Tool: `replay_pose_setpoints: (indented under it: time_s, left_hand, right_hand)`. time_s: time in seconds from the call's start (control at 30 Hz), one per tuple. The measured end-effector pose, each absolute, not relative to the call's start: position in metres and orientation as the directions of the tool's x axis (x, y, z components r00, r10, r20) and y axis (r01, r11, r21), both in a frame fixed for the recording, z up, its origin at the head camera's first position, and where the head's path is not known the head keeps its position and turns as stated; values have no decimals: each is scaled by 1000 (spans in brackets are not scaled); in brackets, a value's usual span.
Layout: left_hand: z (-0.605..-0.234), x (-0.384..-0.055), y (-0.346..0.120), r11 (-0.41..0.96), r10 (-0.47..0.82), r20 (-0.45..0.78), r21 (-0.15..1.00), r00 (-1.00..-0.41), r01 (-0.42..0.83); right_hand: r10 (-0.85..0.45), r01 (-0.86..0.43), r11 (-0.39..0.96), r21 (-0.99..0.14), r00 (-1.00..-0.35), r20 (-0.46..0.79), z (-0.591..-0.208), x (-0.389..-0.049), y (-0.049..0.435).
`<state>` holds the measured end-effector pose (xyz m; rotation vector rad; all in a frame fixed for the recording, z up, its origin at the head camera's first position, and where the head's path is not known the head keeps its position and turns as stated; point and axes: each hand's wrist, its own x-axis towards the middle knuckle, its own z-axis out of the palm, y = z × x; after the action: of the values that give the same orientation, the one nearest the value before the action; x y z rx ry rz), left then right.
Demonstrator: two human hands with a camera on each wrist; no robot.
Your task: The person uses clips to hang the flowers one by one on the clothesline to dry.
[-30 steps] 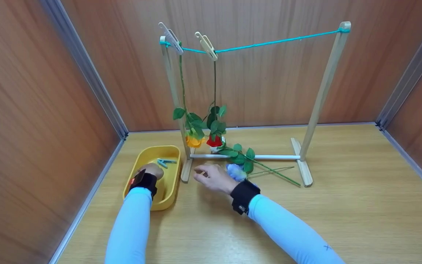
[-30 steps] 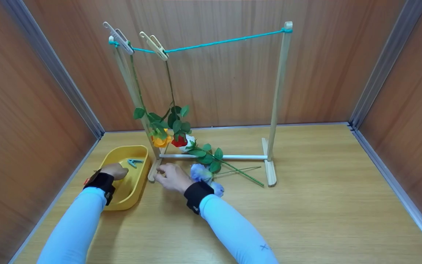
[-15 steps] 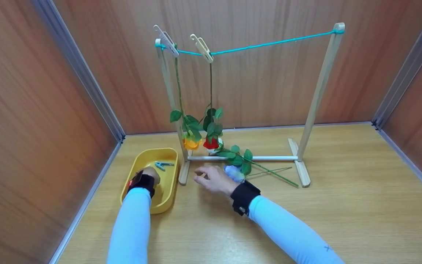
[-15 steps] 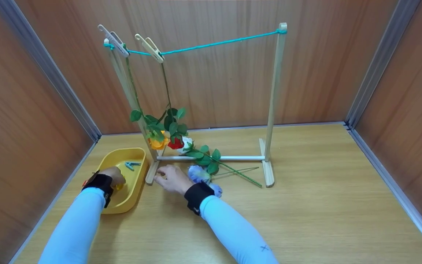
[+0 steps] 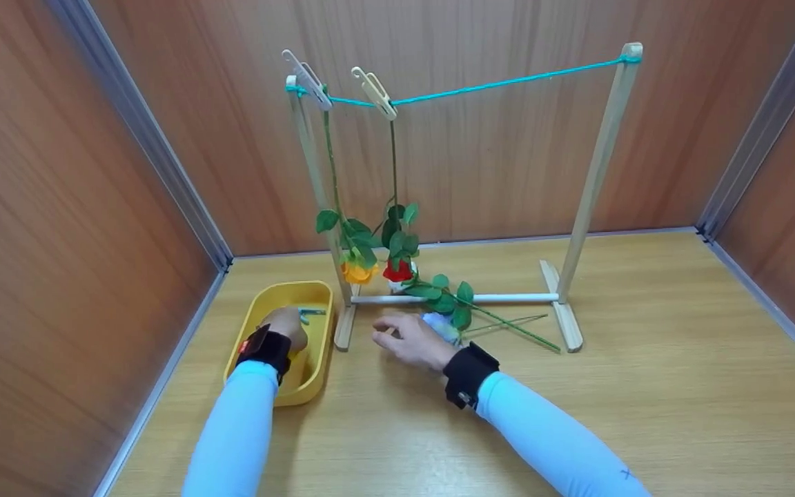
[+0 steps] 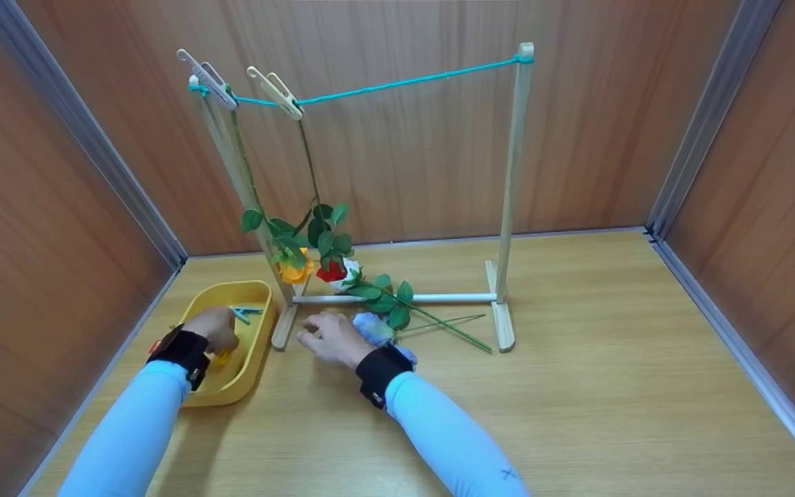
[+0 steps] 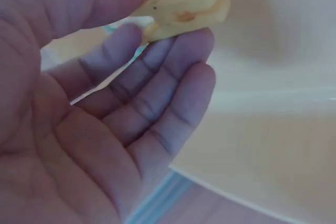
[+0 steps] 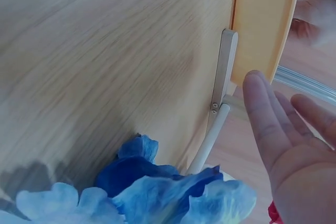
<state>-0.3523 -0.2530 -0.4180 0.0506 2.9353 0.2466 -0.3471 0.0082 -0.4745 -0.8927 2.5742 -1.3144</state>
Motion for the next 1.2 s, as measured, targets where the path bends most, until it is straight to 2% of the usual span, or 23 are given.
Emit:
replay_pose_setpoints:
  time_s: [0.13, 0.23, 0.43, 0.67, 1.0, 1.2]
  left_hand:
    - [-410, -358, -247, 974, 40, -164, 228, -986, 2]
    - [-402, -354, -241, 959, 44, -99, 283, -994, 14]
    - [-392, -343, -223, 926, 91, 55, 362, -994, 105]
    - [-387, -333, -193, 881, 170, 223, 402, -960, 249]
    - [-391, -319, -157, 755, 142, 238, 602, -961, 261]
    - [-411, -312, -139, 628, 194, 277, 702, -941, 336]
  right_hand:
    - [-550, -450, 429, -783, -818, 169, -473, -347, 15]
    - [-553, -464, 414, -783, -812, 188, -472, -346, 20]
    - [-544, -495, 375, -784, -802, 246, -475, -344, 31]
    - [-532, -522, 294, -800, -785, 317, -475, -343, 42]
    - [-514, -480, 238, -844, -800, 310, -467, -336, 62]
    - [-506, -475, 235, -848, -805, 310, -467, -330, 74]
